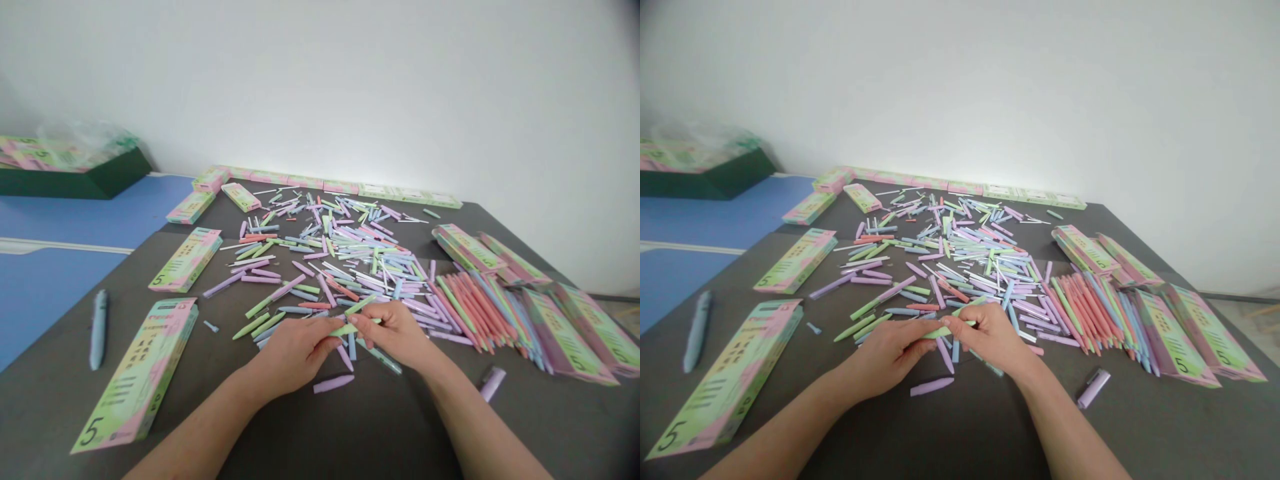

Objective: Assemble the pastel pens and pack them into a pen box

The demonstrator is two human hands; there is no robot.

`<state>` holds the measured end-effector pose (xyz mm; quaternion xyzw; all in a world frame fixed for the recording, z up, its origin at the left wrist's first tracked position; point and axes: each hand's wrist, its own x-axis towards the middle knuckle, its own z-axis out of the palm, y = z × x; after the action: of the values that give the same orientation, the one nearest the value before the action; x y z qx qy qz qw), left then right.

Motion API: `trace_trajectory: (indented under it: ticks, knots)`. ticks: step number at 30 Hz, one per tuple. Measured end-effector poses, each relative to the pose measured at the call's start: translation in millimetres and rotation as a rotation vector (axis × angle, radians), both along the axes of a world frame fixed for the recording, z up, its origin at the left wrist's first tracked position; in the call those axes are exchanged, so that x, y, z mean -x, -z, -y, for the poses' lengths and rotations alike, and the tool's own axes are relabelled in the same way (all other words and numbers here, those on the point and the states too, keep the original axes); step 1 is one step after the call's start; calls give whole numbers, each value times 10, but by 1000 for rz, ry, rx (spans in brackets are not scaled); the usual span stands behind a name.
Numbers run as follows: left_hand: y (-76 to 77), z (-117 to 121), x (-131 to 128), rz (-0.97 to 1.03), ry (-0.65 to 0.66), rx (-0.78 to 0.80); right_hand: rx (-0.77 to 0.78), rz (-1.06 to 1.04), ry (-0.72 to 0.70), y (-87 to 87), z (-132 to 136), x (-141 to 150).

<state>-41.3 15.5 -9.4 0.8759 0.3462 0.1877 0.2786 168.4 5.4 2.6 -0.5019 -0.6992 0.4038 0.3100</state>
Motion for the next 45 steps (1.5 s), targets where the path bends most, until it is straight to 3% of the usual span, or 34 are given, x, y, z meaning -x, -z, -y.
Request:
trace_trajectory:
  ticks: [6,11,16,22,27,32,41,45]
  knots:
    - [-2,-32,20,-12,-25,20,56,-88,-55,-54,-7,-89]
    - [-17,-63,40,-27,-45,19,-7,-56,-18,-134,1,-179]
    - [6,-59,33,-32,-56,-21,-40,40,32,-95,-11,-148]
    - [27,-48,19,-71,-45,-13,20,86,-14,-23,-33,-103]
    - [15,-61,30,-59,-44,9,-19,45,-77,-100,-14,-134]
    - [5,-71,34,-52,-48,26,-58,48,-53,-134,-4,-170]
    - [31,-41,29,-79,-51,18,88,51,-70,20,-34,-96]
    - [-5,-51,29,-76,-51,39,-15,66,-105,-40,-26,-103]
